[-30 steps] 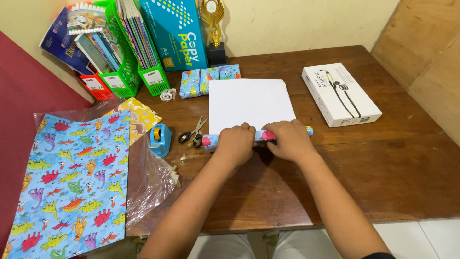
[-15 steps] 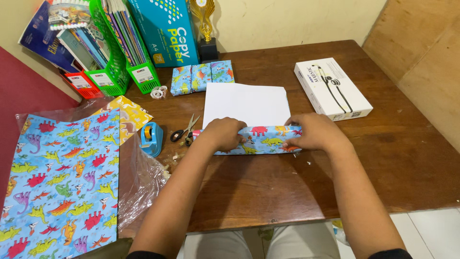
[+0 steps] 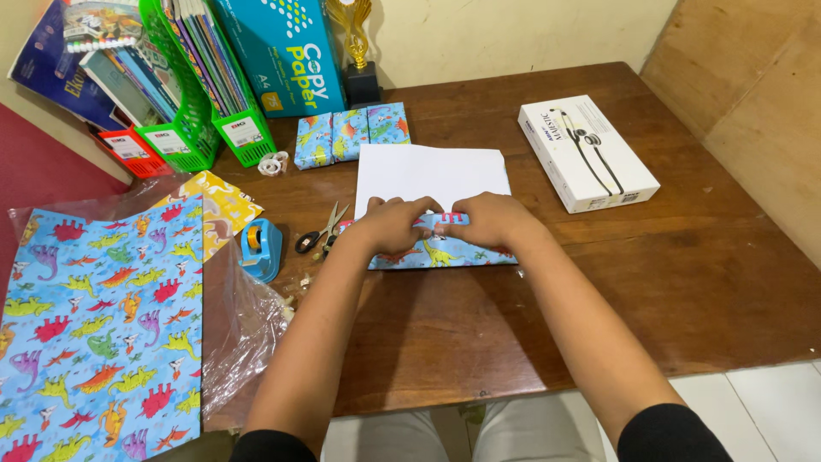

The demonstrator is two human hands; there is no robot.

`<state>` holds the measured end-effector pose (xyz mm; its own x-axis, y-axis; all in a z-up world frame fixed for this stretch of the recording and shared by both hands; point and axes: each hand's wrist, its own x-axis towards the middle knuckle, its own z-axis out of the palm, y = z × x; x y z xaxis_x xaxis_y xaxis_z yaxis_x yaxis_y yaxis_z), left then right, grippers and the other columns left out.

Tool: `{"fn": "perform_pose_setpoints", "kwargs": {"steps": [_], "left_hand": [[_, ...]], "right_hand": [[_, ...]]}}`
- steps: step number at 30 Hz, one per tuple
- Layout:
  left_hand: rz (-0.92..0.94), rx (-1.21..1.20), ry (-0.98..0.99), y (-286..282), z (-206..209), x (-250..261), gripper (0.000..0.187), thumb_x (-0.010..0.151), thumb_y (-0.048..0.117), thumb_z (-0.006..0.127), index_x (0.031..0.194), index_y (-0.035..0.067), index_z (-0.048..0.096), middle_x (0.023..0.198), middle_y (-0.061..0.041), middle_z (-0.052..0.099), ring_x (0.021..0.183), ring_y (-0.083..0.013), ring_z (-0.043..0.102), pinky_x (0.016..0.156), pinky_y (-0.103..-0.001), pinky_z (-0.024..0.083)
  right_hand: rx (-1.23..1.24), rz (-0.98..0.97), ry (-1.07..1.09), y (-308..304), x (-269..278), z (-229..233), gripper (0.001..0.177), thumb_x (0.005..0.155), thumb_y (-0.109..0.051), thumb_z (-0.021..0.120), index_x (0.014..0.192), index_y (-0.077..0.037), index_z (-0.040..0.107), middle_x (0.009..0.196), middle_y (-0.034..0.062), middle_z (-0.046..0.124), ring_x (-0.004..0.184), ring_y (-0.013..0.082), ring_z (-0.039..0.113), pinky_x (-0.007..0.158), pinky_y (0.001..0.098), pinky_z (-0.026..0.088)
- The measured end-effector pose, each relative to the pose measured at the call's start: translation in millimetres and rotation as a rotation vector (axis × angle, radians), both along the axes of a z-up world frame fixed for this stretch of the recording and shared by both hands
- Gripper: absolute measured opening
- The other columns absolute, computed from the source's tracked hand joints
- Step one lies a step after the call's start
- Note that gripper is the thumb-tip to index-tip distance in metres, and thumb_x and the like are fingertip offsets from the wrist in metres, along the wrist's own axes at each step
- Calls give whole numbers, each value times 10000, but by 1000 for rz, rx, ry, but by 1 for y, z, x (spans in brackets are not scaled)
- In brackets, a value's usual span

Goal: The person wraps a small rectangular box with dinosaur-patterned wrapping paper, folds the ends, and secures them with tape. They then place a smartphone box on a sheet of white paper and begin wrapping it with the same patterned paper.

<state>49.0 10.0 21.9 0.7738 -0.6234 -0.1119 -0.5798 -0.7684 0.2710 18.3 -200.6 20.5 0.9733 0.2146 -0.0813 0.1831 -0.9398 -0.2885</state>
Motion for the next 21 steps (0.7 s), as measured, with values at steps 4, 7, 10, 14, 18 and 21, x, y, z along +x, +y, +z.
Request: {"fn": "perform_pose_setpoints", "kwargs": {"steps": [4,7,10,14,18,21], "left_hand": [[51,80,76,-9,-17,18,431,961,374,610,1391,351,602,1130,-39,752,1215,-264,621,1055,-496,346],[-5,90,16,-11,-30,29,427,938,373,631,1364,341,619,1306,-42,633,1270,-283,546,1054,-534,347],[-23,6,62,-7,-42,31,426,908,376,651,1332,336,645,1384,-36,568,1308,-289,502,1060,-512,383],[-26,-84,94,-1,-38,31,394,889,364,686,1274,286,722,1264,-125,631,1181,-319,593,988,-462,470],[120,-99,335,1,-25,27,399,883,321,693,1238,137,705,983,-191,780,876,-364,773,818,-445,599],[49,-144,278,2,-26,24,407,843,325,742,1175,91,723,966,-178,770,880,-331,757,811,-424,591]], "right_hand": [[-63,-12,-31,1,8,-13,628,796,-717,645,1107,-185,764,1087,119,741,1075,328,678,900,461,535],[-86,11,-129,2,9,-20,600,772,-682,703,1103,-183,743,1187,79,675,1163,296,611,923,479,489],[-55,12,-102,1,5,-25,555,752,-641,733,1099,-208,740,1231,43,649,1186,269,602,938,463,488],[2,-10,-106,-2,-4,-31,510,789,-618,710,1083,-204,747,1242,16,662,1165,257,632,919,438,527],[5,-18,-65,-6,-7,-36,537,836,-612,666,1165,-191,713,1317,8,666,1186,255,644,989,433,524],[51,59,-141,-8,-9,-43,552,842,-554,688,1225,-156,695,1453,44,563,1266,279,562,1068,546,363]]}}
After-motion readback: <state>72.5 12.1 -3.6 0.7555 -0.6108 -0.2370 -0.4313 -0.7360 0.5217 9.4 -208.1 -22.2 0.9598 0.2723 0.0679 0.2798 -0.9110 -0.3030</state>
